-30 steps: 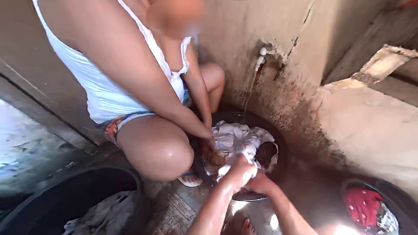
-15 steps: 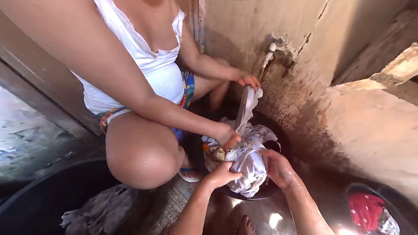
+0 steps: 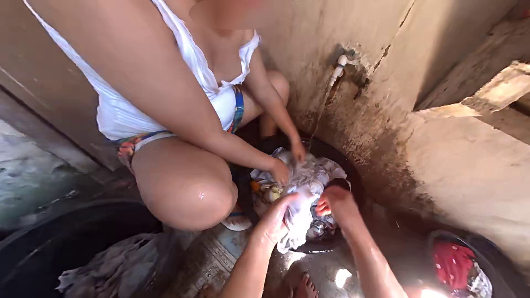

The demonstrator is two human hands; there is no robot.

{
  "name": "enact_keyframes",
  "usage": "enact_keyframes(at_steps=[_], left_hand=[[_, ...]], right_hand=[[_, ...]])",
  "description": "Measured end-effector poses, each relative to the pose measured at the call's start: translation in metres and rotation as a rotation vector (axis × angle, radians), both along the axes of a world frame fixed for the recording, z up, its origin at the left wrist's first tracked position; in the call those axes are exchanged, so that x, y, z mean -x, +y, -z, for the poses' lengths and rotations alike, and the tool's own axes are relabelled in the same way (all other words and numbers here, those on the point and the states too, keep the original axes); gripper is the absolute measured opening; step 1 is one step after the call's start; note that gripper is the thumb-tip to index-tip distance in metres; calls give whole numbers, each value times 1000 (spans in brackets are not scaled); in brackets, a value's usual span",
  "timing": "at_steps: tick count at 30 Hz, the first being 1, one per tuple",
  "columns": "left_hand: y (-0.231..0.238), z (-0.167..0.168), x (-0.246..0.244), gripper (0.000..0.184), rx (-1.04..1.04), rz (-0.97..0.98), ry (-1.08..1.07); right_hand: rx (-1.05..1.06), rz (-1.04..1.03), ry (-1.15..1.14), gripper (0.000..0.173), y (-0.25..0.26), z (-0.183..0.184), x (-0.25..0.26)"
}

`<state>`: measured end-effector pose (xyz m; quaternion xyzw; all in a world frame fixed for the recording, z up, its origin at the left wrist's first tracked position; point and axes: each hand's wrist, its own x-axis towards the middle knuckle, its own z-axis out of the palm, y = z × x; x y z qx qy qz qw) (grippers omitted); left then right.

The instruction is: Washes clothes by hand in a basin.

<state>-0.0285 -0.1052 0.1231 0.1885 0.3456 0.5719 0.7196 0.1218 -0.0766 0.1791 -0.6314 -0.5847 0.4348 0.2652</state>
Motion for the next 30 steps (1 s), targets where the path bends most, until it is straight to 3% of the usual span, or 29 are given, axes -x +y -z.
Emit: enact_keyframes(at_steps=[2,5,8,9,11,14,18,21,25,27,30], left_hand=[[-7,-11,-10,33,21,-38,-153],[-13,-31,-4,36,-50,-26,-164],[-21,-44,26,30,-198,-118,-50],[-22,-48,38,31,-264,-150,-14],[-22,-55,49,33,-351,-173,48],[-23,-45,37,28,-419,-71,-22],[-25,-39,26,29,-373,-8,-148],[-25,-43,39,32,-307,-51,-55],[-21,-38,62,26,-177,-11,372],[-17,-33,65,22,-148,85,586],[-14,-28,65,17,-116,169,736]], right_hand=[[162,-48,148,30,-18,30,11],[201,-144,-94,44,-23,58,15],[273,49,-386,104,-5,78,-19],[290,122,-395,108,2,86,-34],[303,118,-259,92,7,90,-40],[322,-23,68,57,-12,78,-3],[424,76,415,37,-22,76,36],[404,218,604,29,-14,84,25],[138,248,466,20,-3,75,-9],[8,247,302,23,2,60,-20],[-170,175,3,28,10,40,-33]])
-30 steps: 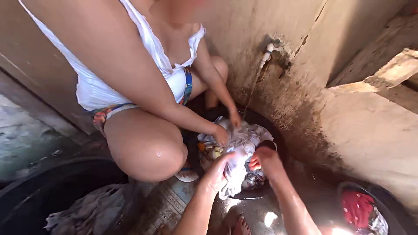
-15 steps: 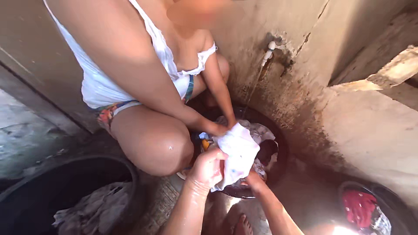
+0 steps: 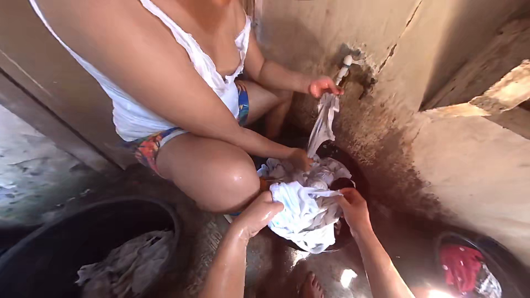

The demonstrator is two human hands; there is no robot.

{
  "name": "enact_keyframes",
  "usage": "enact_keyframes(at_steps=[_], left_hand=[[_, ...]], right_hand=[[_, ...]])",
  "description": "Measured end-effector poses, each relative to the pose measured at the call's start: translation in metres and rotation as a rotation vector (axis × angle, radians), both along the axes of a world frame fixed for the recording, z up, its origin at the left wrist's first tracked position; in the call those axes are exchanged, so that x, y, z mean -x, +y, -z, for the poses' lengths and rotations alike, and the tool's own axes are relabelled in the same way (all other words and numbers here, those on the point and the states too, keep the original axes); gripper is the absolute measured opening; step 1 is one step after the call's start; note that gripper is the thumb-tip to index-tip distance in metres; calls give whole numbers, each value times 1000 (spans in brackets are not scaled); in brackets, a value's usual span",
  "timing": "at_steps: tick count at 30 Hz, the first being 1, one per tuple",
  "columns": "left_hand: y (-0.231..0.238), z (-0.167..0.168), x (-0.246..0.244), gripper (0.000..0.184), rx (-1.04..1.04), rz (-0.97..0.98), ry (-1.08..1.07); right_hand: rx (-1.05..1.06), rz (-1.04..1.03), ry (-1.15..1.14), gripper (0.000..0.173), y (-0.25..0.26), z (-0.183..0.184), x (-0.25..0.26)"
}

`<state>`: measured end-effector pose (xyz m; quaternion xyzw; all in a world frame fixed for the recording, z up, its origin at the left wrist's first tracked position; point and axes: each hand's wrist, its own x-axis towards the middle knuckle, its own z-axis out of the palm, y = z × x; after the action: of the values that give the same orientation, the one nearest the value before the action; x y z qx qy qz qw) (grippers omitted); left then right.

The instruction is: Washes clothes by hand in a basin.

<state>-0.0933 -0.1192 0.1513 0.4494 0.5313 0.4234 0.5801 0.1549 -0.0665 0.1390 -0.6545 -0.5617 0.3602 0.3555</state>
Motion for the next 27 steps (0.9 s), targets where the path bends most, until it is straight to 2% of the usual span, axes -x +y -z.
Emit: enact_keyframes(at_steps=[3,5,7,10,13,14,16,19,22,24,26,27], left_hand=[[1,-7,-5,15,36,-11,92],[4,-12,-7,12,55,-12,184],[7,-8,-3,16,35,-17,263],[10,4,-1,36,37,30,286],[20,33,-20,71,100,-3,392],[21,41,-28,71,131,-17,459],[22,51,-40,57,191,3,557],[23,60,-42,45,276,38,587],[23,67,-39,49,311,-162,420],[24,64,-39,40,329,-315,232],[21,63,-37,15,319,-449,-180],[18,60,-36,15,322,-465,-421]], right_hand=[[-40,21,-333,33,-1,-28,-1],[-43,57,-373,32,1,-36,-1],[-7,127,-132,29,8,-37,-3],[136,202,566,32,8,-48,2],[266,61,802,24,2,-59,6],[301,-10,846,24,1,-62,9],[366,-120,935,24,0,-69,15],[404,-181,1021,25,-5,-81,19],[390,-151,1099,33,-7,-97,18],[366,-148,1128,35,-7,-104,13],[298,-116,1086,35,-3,-104,8],[222,-68,972,33,0,-102,7]])
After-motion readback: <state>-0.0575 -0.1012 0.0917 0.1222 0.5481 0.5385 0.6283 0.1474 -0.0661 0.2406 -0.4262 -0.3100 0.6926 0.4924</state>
